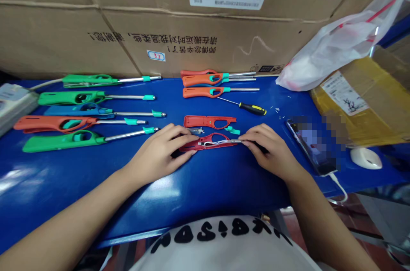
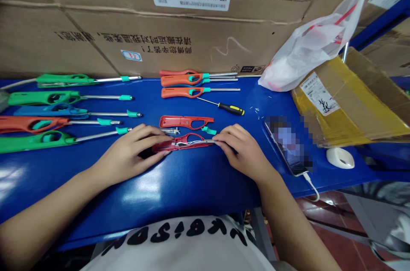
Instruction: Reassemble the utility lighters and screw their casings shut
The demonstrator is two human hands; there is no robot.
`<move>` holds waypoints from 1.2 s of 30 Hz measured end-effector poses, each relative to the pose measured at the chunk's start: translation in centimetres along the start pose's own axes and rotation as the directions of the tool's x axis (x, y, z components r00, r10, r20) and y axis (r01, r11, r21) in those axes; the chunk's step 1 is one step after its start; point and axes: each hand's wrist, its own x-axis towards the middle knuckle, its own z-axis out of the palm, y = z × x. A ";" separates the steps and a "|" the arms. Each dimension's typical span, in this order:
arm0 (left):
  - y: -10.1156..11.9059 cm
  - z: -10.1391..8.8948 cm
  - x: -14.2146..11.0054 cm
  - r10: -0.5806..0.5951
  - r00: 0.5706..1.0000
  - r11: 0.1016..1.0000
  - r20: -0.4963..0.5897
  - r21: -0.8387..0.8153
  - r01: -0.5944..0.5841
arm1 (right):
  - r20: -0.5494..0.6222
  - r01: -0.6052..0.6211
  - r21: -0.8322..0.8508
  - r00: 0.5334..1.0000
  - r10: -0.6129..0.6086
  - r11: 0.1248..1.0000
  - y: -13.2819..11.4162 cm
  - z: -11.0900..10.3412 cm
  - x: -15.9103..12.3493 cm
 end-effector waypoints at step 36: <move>1.9 2.0 1.3 -0.221 0.944 0.957 -0.246 -0.244 0.161 | 0.113 -0.113 0.067 0.988 0.105 0.991 -0.6 0.1 -0.3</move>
